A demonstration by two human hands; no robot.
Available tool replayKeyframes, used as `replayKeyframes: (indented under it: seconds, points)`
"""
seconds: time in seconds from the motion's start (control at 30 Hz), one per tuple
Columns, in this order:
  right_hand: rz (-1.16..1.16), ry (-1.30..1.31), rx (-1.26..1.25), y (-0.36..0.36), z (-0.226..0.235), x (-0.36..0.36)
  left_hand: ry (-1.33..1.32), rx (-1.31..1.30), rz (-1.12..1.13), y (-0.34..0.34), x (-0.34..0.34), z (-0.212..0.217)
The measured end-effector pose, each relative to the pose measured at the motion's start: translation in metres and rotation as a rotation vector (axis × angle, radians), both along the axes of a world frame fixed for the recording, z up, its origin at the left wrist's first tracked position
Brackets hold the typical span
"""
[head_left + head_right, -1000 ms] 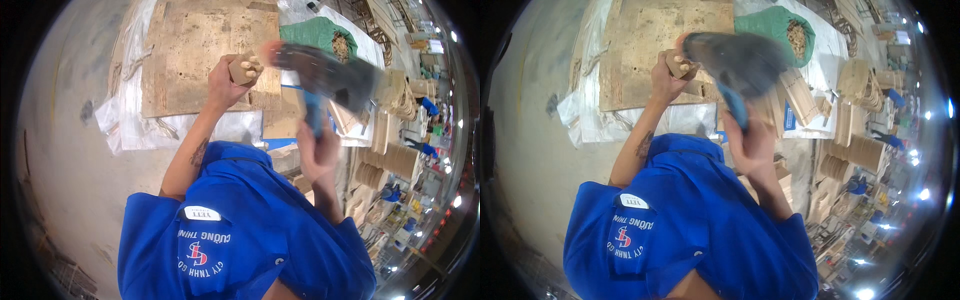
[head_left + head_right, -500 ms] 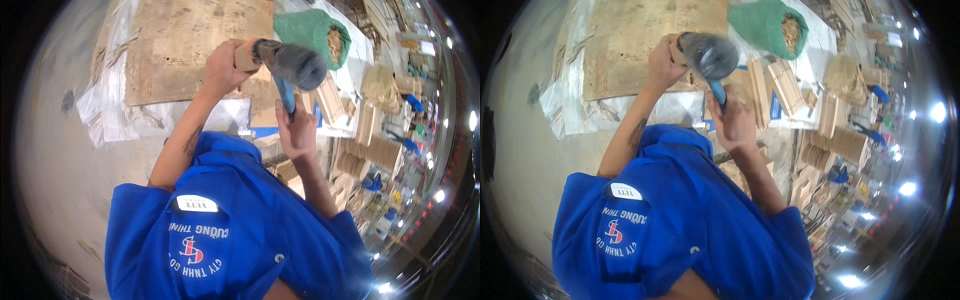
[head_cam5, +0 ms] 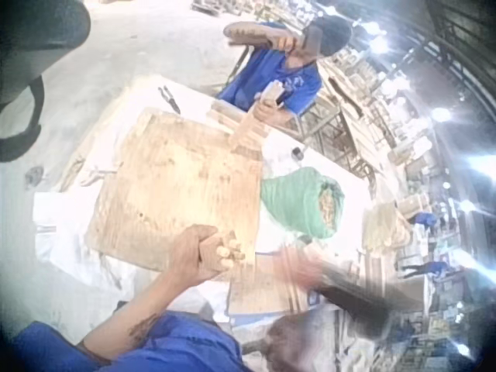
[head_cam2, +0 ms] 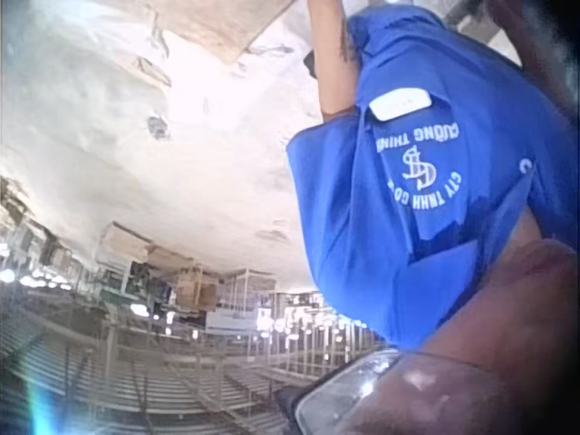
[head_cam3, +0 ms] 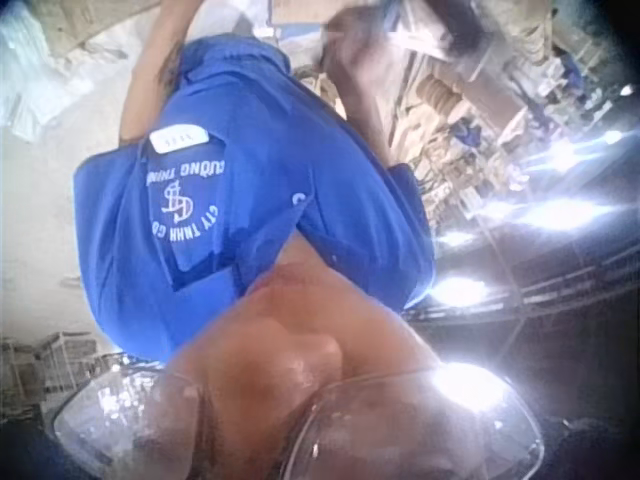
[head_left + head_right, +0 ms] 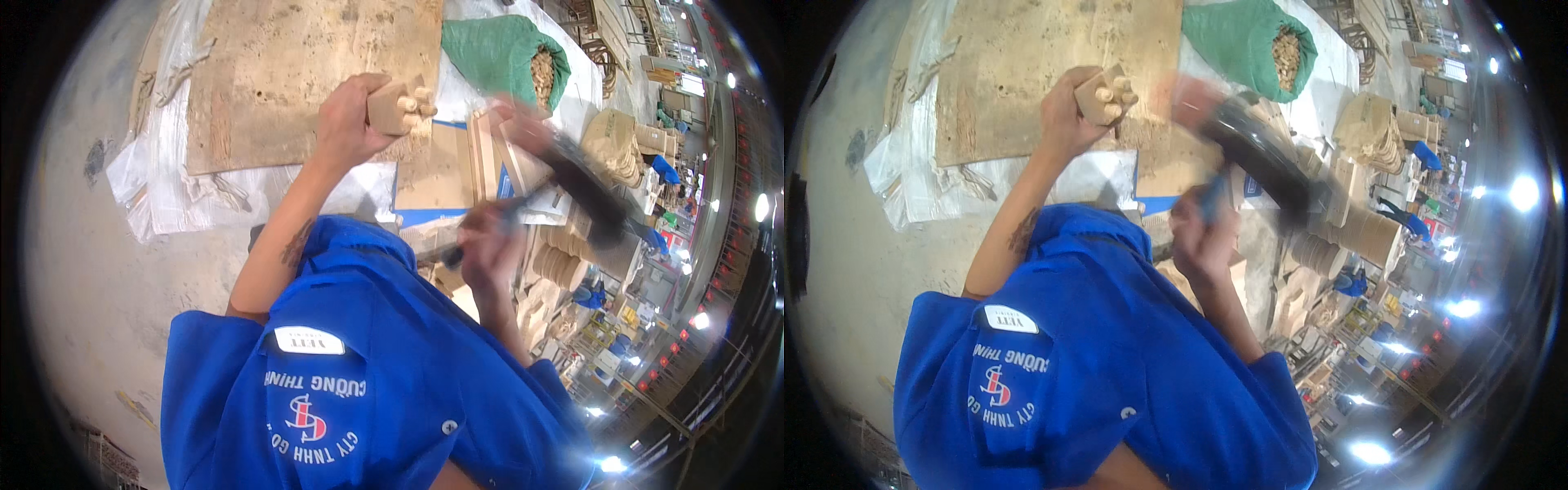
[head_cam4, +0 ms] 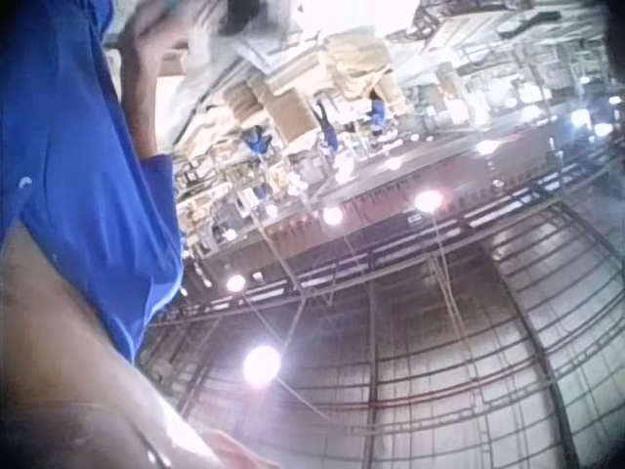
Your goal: The person assembles small wooden dowels into a perforated wooden block using a hammer. They repeatedly insert dowels, tap them flush, and occasionally remove them to reinsert. The work occurs at a table in a workshop with other workers visible in the background.
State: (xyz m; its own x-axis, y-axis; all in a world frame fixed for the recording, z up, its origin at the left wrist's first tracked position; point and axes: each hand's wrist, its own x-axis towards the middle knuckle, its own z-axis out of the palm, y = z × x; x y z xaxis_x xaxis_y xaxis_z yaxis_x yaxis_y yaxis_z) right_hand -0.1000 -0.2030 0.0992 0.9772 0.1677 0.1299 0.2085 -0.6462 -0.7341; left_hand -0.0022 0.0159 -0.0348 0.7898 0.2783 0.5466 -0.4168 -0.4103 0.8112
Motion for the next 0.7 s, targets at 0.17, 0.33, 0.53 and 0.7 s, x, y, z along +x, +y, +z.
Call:
replayKeyframes:
  seconds: [0.17,0.33,0.53,0.7]
  points:
    - [0.066,0.007,0.184,-0.001,0.012,0.004,-0.028,-0.005,0.042,0.013,0.004,0.001]
    - [0.093,0.087,-0.294,0.015,0.004,0.025,0.081,-0.032,-0.01,0.016,-0.002,-0.003]
    - [0.164,-0.048,0.267,0.008,0.018,0.013,-0.022,0.0,0.022,0.003,-0.007,-0.001]
    - [-0.158,0.498,-0.285,-0.001,-0.02,0.015,0.179,-0.19,0.06,0.018,0.002,0.02]
